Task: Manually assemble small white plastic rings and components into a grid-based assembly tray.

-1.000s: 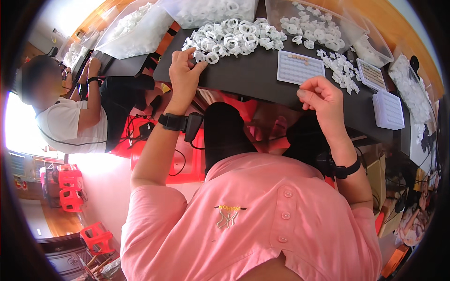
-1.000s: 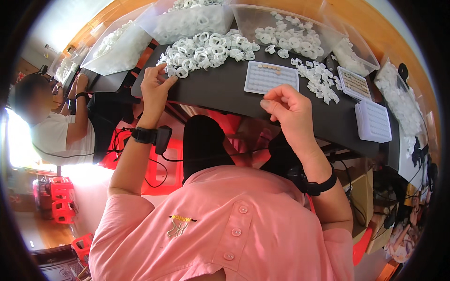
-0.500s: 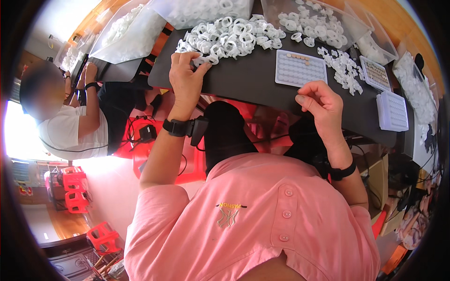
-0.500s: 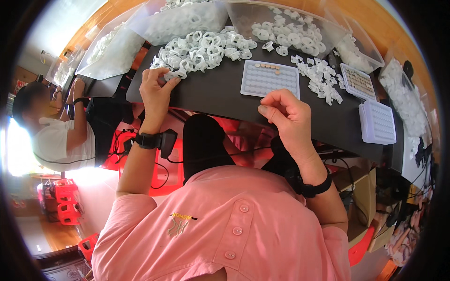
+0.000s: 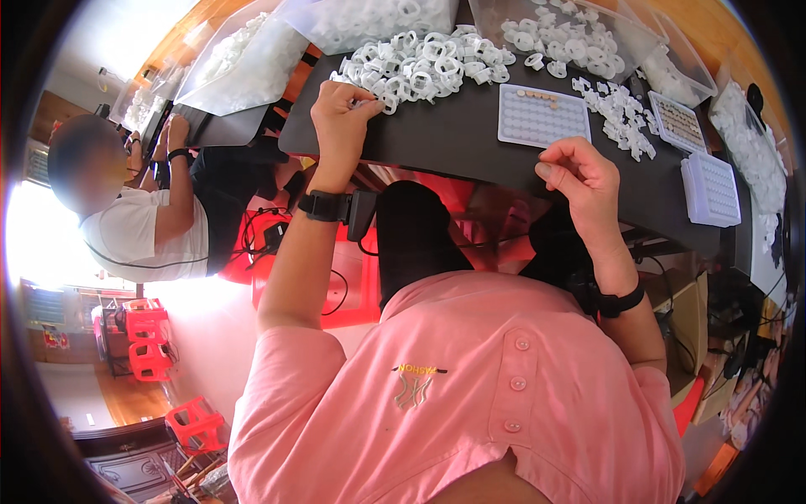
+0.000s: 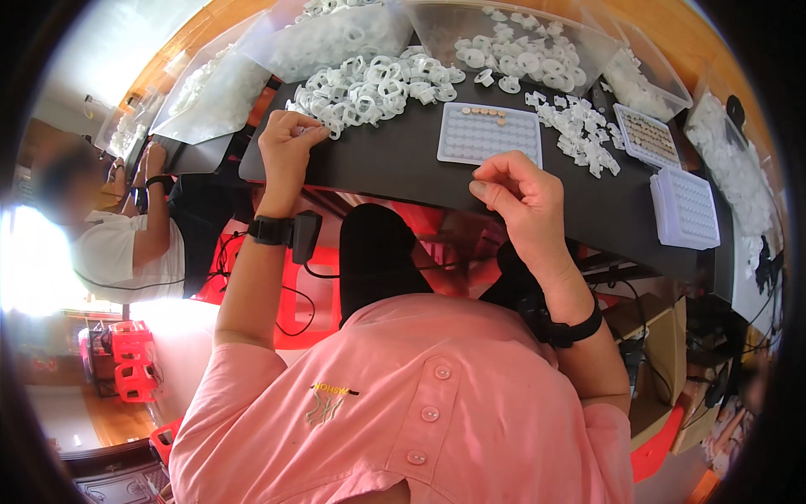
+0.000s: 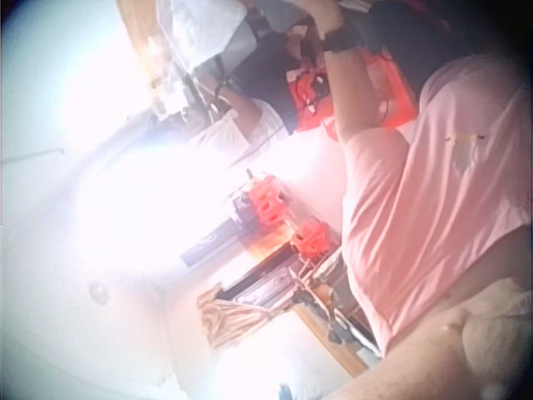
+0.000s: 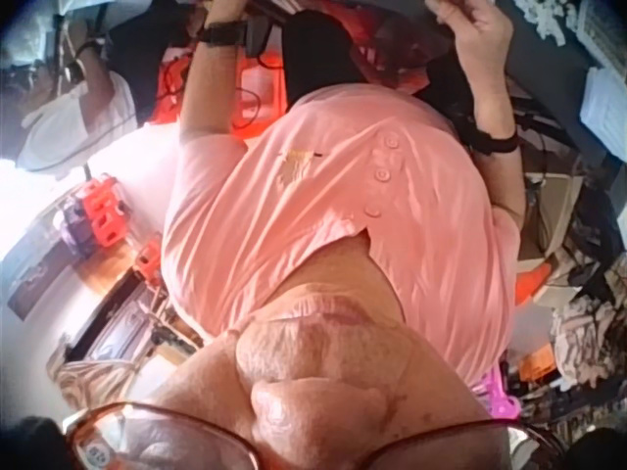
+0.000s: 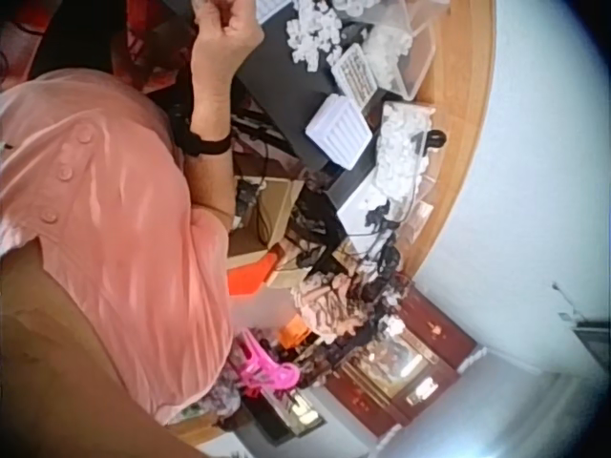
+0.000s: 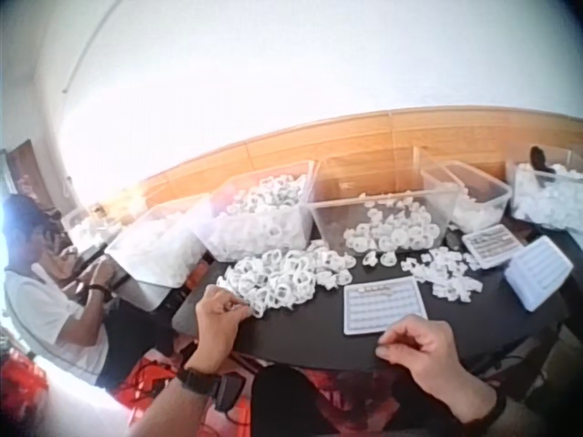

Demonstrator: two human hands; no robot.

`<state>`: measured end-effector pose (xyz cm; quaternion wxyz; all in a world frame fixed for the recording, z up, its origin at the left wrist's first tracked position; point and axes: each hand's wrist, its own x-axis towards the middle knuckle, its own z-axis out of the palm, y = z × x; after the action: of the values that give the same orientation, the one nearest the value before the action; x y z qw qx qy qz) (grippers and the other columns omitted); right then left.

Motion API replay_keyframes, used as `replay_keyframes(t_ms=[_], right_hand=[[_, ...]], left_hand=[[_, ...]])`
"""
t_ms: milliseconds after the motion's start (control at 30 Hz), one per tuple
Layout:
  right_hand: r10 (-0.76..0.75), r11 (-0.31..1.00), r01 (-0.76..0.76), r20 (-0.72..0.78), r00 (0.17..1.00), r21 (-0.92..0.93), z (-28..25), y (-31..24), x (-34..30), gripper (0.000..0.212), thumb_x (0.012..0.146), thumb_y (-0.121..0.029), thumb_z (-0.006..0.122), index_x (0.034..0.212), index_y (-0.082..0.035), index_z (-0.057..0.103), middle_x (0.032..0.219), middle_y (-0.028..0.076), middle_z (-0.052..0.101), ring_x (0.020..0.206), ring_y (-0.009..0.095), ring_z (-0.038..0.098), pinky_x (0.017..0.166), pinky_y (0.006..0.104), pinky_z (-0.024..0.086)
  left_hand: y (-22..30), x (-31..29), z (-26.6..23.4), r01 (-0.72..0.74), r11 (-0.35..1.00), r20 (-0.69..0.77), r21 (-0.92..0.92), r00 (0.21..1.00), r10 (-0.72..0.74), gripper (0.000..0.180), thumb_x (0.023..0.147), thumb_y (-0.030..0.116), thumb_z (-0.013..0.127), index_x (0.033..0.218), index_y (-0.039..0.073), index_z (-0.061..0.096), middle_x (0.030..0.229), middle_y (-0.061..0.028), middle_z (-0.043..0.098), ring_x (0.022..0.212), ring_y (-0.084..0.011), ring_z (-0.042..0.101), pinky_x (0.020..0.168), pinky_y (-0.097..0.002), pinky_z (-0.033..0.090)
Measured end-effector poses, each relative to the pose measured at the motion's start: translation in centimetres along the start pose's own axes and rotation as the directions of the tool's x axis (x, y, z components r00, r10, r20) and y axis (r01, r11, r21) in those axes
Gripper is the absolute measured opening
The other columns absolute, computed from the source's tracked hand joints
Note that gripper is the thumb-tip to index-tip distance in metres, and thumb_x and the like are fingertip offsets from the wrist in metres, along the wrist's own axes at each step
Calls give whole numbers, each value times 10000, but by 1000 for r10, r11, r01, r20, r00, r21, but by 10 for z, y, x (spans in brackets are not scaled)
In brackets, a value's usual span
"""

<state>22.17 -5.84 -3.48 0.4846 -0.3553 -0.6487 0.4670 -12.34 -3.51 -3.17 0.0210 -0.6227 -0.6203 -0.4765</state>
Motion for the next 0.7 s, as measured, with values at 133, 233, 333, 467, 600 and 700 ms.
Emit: replay_keyframes(t_ms=[133,233,333,467,600,700], right_hand=[[-5,999,5,-16,1000,35,0,0,-3,91,862,11,705,926,-18,647,792,-32,642,718,36,563,650,200,454],[-8,1000,9,-19,1000,22,-2,-1,-4,85,857,13,704,914,-17,648,796,-25,649,724,37,566,660,201,458],[17,1000,-16,-41,999,18,-2,1,-1,82,850,15,705,903,-15,651,793,-22,651,725,40,574,652,206,464],[42,995,-37,-48,998,95,7,-6,3,110,834,6,718,922,-18,657,792,-13,656,694,49,577,609,225,468],[-285,931,263,-55,957,-254,10,-24,3,210,784,16,731,965,-61,657,878,34,653,675,127,614,603,266,487],[-534,720,442,-20,845,-536,7,-27,10,230,779,21,724,982,-55,647,901,48,642,692,185,637,611,308,504]], left_hand=[[-7,-1,3,33,992,-152,-119,987,-51,162,692,68,818,808,25,713,758,-37,578,665,-155,572,590,-286,441],[17,-7,-1,231,849,-156,-476,927,-340,116,802,70,784,870,6,716,841,-48,669,592,-94,546,518,-212,406],[73,-15,1,541,383,399,-749,830,-391,112,906,85,689,946,-15,658,869,-120,683,569,-114,541,480,-223,360],[94,-27,29,770,115,764,-628,638,-96,272,996,210,572,1080,-47,606,1003,-152,653,722,-154,583,542,-232,397],[121,-35,53,827,25,826,-562,562,-32,349,1014,216,528,1185,-84,577,1043,-145,645,823,-203,611,674,-293,481],[138,-36,61,794,51,795,-605,606,-2,341,1002,169,543,1210,-99,575,1058,-156,652,871,-216,644,746,-318,541]])
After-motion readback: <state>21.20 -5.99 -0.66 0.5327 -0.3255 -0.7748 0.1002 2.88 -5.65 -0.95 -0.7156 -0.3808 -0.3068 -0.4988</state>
